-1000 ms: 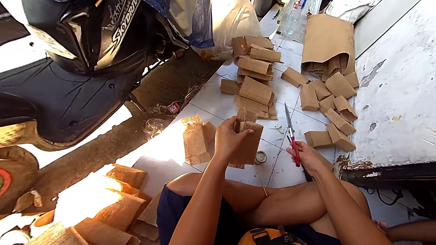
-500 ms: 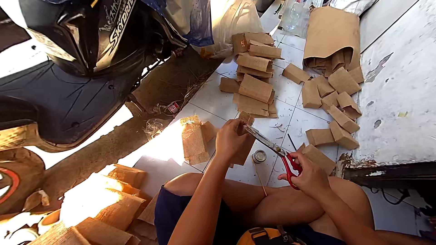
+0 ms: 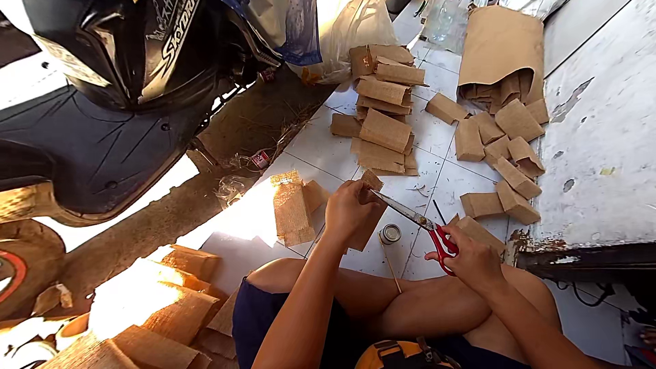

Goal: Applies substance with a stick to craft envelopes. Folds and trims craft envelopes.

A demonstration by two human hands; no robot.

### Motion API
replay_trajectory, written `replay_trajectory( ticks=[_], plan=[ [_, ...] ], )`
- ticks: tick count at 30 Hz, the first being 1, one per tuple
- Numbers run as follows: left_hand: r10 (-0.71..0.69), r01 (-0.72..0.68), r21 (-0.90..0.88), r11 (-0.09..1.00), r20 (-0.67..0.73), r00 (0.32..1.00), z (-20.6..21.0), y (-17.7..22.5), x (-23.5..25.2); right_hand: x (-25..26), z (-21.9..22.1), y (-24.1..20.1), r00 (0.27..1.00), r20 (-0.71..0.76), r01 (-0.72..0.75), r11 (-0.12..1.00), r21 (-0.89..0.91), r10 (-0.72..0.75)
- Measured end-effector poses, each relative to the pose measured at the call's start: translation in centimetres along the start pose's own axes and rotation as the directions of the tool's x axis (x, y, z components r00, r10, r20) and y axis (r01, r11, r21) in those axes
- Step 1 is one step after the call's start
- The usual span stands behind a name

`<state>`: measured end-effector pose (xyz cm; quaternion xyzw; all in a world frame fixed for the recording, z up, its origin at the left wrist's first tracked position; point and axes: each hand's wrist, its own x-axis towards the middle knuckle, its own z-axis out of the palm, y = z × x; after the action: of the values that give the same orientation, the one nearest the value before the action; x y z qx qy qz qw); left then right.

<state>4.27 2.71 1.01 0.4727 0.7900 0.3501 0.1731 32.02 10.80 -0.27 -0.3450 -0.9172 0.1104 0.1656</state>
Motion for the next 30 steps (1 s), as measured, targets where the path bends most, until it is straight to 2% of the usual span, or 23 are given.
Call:
replay_trajectory(
  ticks=[2,4,7,10,12,15,18,19,20,21,22,23,24,25,27,30],
  plan=[
    [-0.019,0.019,0.007,1.0,0.018,1.0,-0.2,0.1,0.1,0.7,-0.2,-0.1,0.977,0.143,-0.181,0.966,0.182,0.156],
    [-0.023,0.023,-0.002,1.0,0.026,0.999,-0.3,0.1,0.2,2.7,-0.3,0.2,0.908,0.302,-0.375,0.886,0.274,0.291],
    [-0.01,0.014,-0.086,0.996,0.047,0.999,-0.3,-0.2,0.2,6.7,1.4,2.4,0.77,0.465,-0.529,0.845,0.082,0.437],
    [0.013,-0.003,-0.191,0.982,0.051,0.999,0.1,-0.6,0.4,9.0,5.2,4.4,0.634,0.548,-0.531,0.823,-0.204,0.545],
    [0.012,0.002,-0.22,0.976,0.062,0.998,0.2,-0.7,0.4,9.1,7.9,4.8,0.569,0.571,-0.512,0.798,-0.317,0.591],
    [0.013,0.007,-0.245,0.969,0.08,0.997,0.3,-0.8,0.3,8.6,10.9,5.6,0.5,0.612,-0.493,0.782,-0.381,0.613],
    [0.036,-0.005,-0.286,0.958,0.102,0.994,0.6,-0.8,0.1,8.3,11.6,6.1,0.438,0.692,-0.461,0.804,-0.375,0.573],
    [0.049,-0.016,-0.297,0.955,0.103,0.993,0.7,-0.7,0.0,8.5,11.0,5.9,0.46,0.699,-0.45,0.823,-0.348,0.547],
    [0.059,-0.024,-0.302,0.953,0.11,0.992,0.9,-0.6,-0.1,8.9,10.0,5.5,0.531,0.681,-0.454,0.848,-0.275,0.505],
    [0.067,-0.028,-0.299,0.954,0.122,0.99,1.0,-0.5,-0.1,9.2,8.9,5.0,0.658,0.613,-0.472,0.873,-0.118,0.439],
    [0.073,-0.031,-0.286,0.958,0.137,0.988,1.3,-0.4,-0.2,9.4,7.6,4.2,0.803,0.479,-0.447,0.89,0.091,0.354],
    [0.082,-0.041,-0.26,0.965,0.151,0.985,1.6,-0.2,-0.3,9.4,6.3,3.1,0.916,0.303,-0.351,0.889,0.294,0.262],
    [0.096,-0.055,-0.227,0.972,0.171,0.981,1.9,0.1,-0.4,9.4,5.1,1.9,0.978,0.121,-0.207,0.864,0.459,0.169],
    [0.11,-0.072,-0.195,0.978,0.193,0.975,2.3,0.3,-0.5,9.2,4.1,0.7,0.997,-0.016,-0.052,0.827,0.559,0.074],
    [0.137,-0.106,-0.14,0.985,0.238,0.962,3.0,0.8,-0.7,8.9,3.2,-0.7,0.979,-0.167,0.193,0.798,0.571,-0.117],
    [0.154,-0.124,-0.124,0.985,0.278,0.948,3.7,1.1,-0.8,8.4,3.4,-1.4,0.941,-0.207,0.33,0.865,0.379,-0.269]
  ],
)
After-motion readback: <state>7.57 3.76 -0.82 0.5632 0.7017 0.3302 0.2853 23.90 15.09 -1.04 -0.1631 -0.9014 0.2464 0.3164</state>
